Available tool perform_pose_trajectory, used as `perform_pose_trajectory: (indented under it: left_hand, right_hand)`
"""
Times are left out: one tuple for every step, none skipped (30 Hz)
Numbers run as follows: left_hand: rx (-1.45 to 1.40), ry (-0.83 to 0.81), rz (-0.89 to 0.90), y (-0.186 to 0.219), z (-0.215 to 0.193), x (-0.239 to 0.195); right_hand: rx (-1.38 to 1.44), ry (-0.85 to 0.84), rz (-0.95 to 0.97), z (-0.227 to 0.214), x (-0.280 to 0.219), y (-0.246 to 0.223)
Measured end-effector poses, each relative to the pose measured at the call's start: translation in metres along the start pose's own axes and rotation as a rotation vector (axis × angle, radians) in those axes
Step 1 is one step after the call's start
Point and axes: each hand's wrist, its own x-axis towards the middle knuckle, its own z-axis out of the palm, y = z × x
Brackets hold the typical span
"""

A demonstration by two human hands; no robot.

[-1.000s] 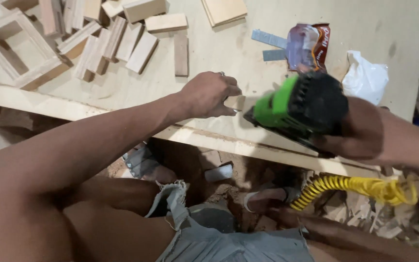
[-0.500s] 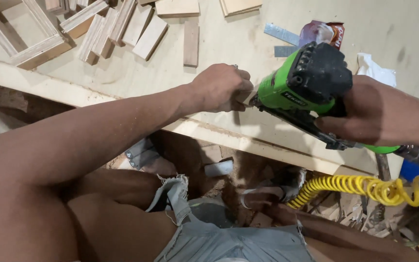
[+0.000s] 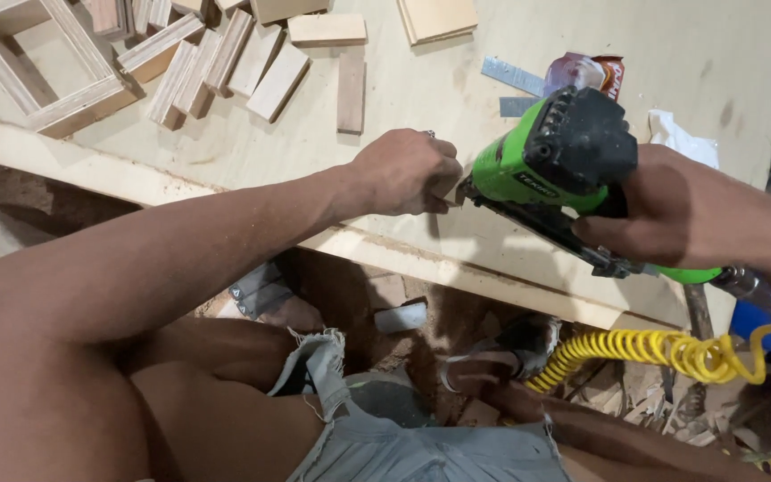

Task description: Assembling small wooden pieces into L-shaped frames using glue and a pneumatic nail gun.

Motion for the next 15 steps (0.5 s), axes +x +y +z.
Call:
perform_pose_trajectory:
  left_hand:
    - [0.001,-0.002,0.005,0.0,0.001,0.0]
    - [0.001,-0.003,0.005,-0.002,0.002,0.0]
    - [-0.002,0.017,0.024,-0.003,0.003,0.0]
    - [-0.005,0.036,0.042,-0.004,0.004,0.0]
    - [-0.005,0.035,0.043,-0.003,0.005,-0.001]
    - [-0.001,0.041,0.045,-0.003,0.004,0.0]
    - [0.002,0.047,0.047,-0.003,0.003,0.001]
    - [0.001,0.05,0.048,-0.003,0.002,0.002]
    - [0.019,0.024,0.03,-0.003,0.001,0.003]
    - [0.034,-0.003,0.004,-0.002,0.0,0.0]
    - [0.031,-0.001,-0.004,0.004,-0.001,-0.004]
    - [0.037,-0.028,-0.053,0.009,-0.006,-0.006]
    - [0.044,-0.055,-0.103,0.014,-0.011,-0.007]
    - [0.049,-0.054,-0.101,0.017,-0.016,-0.007]
    - [-0.088,-0.143,-0.19,0.021,-0.022,-0.008]
  right_hand:
    - [-0.087,-0.012,0.093,0.001,0.003,0.003]
    - [-0.086,-0.012,0.093,0.0,0.002,-0.001]
    - [-0.047,-0.019,0.049,-0.001,0.001,-0.004]
    - [-0.007,-0.026,0.006,-0.002,-0.001,-0.008]
    - [-0.005,-0.027,0.006,-0.002,-0.003,-0.011]
    - [-0.023,-0.037,0.076,-0.004,-0.006,-0.013]
    - [-0.039,-0.047,0.146,-0.005,-0.009,-0.016]
    - [-0.042,-0.046,0.148,-0.007,-0.01,-0.012]
    - [0.003,-0.003,0.067,-0.009,-0.012,-0.009]
    - [0.047,0.037,-0.017,-0.01,-0.013,-0.007]
    - [0.042,0.033,-0.021,-0.005,-0.007,0.007]
    - [-0.041,0.1,-0.039,-0.001,-0.003,0.021]
    - [-0.125,0.168,-0.057,0.003,0.001,0.036]
    - [-0.123,0.174,-0.058,0.009,-0.002,0.033]
    - [-0.073,0.184,-0.033,0.015,-0.005,0.031]
